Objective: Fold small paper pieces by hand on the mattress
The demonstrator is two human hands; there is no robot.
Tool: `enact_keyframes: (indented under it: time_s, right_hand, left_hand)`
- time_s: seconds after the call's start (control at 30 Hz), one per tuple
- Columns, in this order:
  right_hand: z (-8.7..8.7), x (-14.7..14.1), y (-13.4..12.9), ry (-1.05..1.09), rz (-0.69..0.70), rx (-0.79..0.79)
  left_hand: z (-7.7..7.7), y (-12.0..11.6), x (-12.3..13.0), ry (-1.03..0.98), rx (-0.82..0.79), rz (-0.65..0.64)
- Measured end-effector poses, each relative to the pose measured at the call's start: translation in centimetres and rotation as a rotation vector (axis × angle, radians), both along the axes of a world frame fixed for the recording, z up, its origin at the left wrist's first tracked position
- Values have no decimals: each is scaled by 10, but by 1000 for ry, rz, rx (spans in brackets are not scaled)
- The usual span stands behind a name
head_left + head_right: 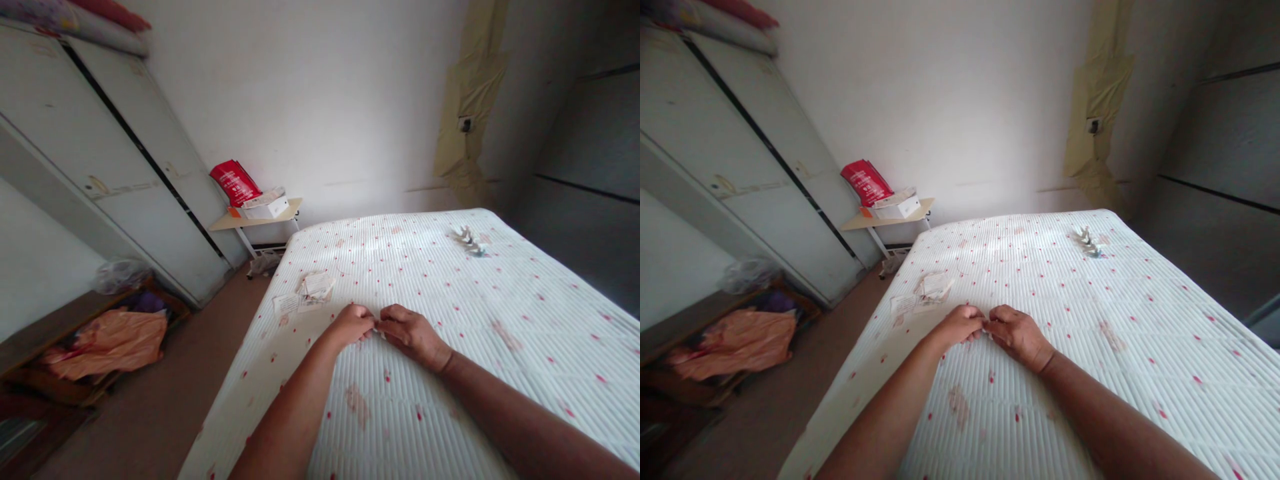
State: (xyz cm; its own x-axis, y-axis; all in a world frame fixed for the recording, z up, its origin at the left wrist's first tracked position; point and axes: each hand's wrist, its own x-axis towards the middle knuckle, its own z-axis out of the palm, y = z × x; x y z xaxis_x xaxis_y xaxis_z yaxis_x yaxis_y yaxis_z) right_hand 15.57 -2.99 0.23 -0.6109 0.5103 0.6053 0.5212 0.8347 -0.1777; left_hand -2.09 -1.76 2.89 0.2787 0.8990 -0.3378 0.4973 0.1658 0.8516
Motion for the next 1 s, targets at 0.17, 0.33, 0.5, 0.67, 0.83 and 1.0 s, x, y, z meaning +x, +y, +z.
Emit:
enact_keyframes:
  time_s: [0.17,0.33,0.5,0.67,0.83,1.0]
  right_hand:
    - [-2,0,4,-14,-30,-170]
    - [-1,2,6,28,-4,-371]
    - [4,3,4,88,22,-473]
    - [4,2,5,140,3,-526]
    - [-1,3,8,149,-16,-521]
    - [-1,2,9,171,-54,-539]
  left_hand:
    - [-17,-7,-2,87,351,77]
    - [-27,-26,-1,279,632,12]
    - [-26,-35,6,491,800,-27]
    - [-29,-35,7,592,891,-88]
    - [-27,-36,4,620,932,-115]
    - [-27,-36,5,680,953,-139]
